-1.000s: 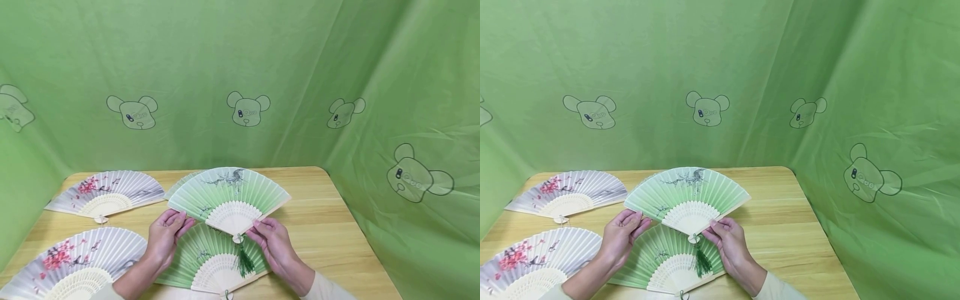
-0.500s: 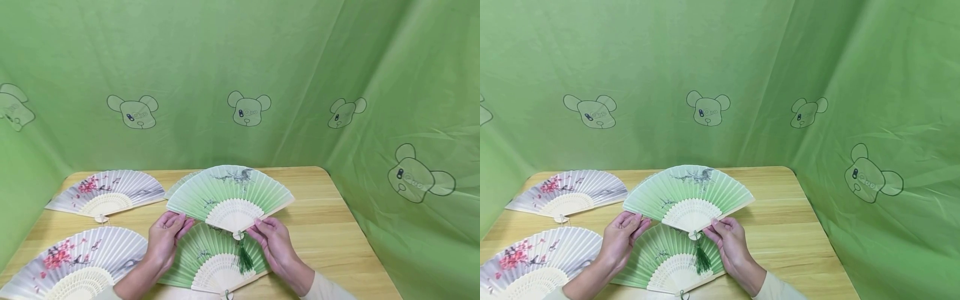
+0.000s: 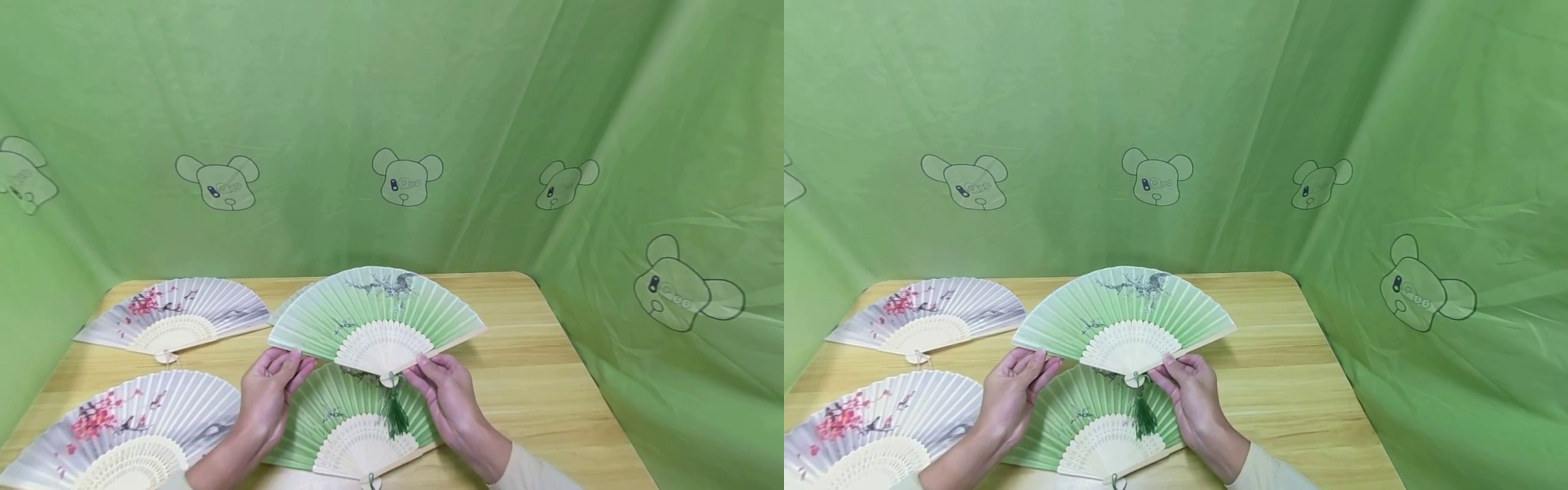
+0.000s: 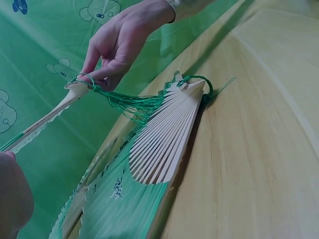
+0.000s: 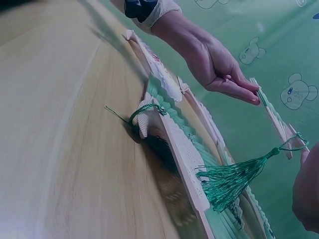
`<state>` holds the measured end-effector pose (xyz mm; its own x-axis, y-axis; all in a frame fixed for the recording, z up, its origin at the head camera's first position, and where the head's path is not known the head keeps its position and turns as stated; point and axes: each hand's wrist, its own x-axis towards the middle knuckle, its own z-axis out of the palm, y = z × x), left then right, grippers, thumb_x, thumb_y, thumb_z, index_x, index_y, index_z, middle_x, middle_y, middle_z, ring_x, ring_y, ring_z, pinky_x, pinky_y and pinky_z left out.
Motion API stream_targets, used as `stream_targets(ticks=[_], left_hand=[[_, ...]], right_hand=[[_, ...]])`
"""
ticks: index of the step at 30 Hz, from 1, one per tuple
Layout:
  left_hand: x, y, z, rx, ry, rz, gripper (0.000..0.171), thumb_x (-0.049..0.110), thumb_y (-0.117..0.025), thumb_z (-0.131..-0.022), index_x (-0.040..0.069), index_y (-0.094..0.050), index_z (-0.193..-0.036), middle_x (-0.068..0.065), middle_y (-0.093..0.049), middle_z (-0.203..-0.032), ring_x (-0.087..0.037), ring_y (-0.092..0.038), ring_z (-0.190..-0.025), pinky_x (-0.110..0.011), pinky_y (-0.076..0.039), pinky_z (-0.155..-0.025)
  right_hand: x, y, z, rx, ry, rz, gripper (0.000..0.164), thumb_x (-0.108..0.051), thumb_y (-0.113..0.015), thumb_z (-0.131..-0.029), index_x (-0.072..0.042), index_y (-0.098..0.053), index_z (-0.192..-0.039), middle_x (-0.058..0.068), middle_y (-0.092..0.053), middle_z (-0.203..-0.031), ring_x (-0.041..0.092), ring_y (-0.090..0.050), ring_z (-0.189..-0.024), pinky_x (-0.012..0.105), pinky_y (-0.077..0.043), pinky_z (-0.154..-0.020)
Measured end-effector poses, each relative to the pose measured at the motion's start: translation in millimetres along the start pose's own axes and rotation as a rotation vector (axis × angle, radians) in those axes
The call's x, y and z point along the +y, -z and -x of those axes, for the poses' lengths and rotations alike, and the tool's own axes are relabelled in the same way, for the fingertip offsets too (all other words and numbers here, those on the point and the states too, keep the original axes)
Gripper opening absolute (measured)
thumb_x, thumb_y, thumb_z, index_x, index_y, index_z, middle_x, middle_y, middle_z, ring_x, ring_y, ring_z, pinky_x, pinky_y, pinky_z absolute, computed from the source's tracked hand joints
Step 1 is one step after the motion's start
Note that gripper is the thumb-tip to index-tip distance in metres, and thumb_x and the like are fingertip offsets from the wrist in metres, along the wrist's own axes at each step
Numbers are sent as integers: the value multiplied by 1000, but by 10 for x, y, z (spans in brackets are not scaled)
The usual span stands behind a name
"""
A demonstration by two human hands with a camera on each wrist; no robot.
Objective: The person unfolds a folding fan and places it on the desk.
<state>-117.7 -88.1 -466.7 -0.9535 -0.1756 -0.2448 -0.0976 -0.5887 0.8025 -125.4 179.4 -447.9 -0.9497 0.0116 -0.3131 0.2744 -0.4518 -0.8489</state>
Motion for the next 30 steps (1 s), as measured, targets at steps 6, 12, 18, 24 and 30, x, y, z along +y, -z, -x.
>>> stream_targets(ticks=[6, 12, 18, 24, 30], left_hand=[[2, 4, 30, 2, -17, 4, 20, 0, -61, -94, -3, -53, -112, -6, -72, -90, -20, -75, -88, -32, -60, -95], [1, 10, 68, 11, -44, 11, 12, 0, -61, -93, -2, -55, -104, -7, -72, -87, -22, -75, -89, -32, -60, -95], [-2, 7, 94, 25, -60, 29, 11, 1, -63, -93, -2, -56, -101, -8, -72, -88, -23, -75, -90, -33, -60, -95], [-4, -11, 119, 47, -62, 59, 18, 2, -65, -92, -3, -55, -106, -9, -71, -91, -22, -75, -88, -33, -60, -95], [-13, -18, 161, 57, -54, 72, 19, 0, -64, -92, -4, -56, -109, -9, -70, -92, -21, -75, -89, -31, -60, -95]], right_hand=[[6, -21, 3, 2, 5, -15, 19, 2, -51, -97, 0, -38, -111, 11, -53, -106, 18, -61, -96, 30, -57, -104], [14, -33, 21, 0, 16, -8, 19, 1, -51, -97, 1, -38, -110, 10, -53, -105, 16, -62, -94, 28, -57, -103], [15, -48, 29, -1, 25, -32, 19, 0, -51, -97, 0, -38, -111, 9, -53, -104, 16, -62, -93, 28, -57, -104], [13, -72, 34, 16, 23, -77, 18, 0, -49, -99, 0, -37, -112, 9, -53, -107, 17, -62, -95, 29, -55, -107], [20, -83, 34, 46, 33, -83, 20, -2, -49, -99, 0, -36, -114, 10, -50, -111, 16, -61, -99, 28, -53, -108]])
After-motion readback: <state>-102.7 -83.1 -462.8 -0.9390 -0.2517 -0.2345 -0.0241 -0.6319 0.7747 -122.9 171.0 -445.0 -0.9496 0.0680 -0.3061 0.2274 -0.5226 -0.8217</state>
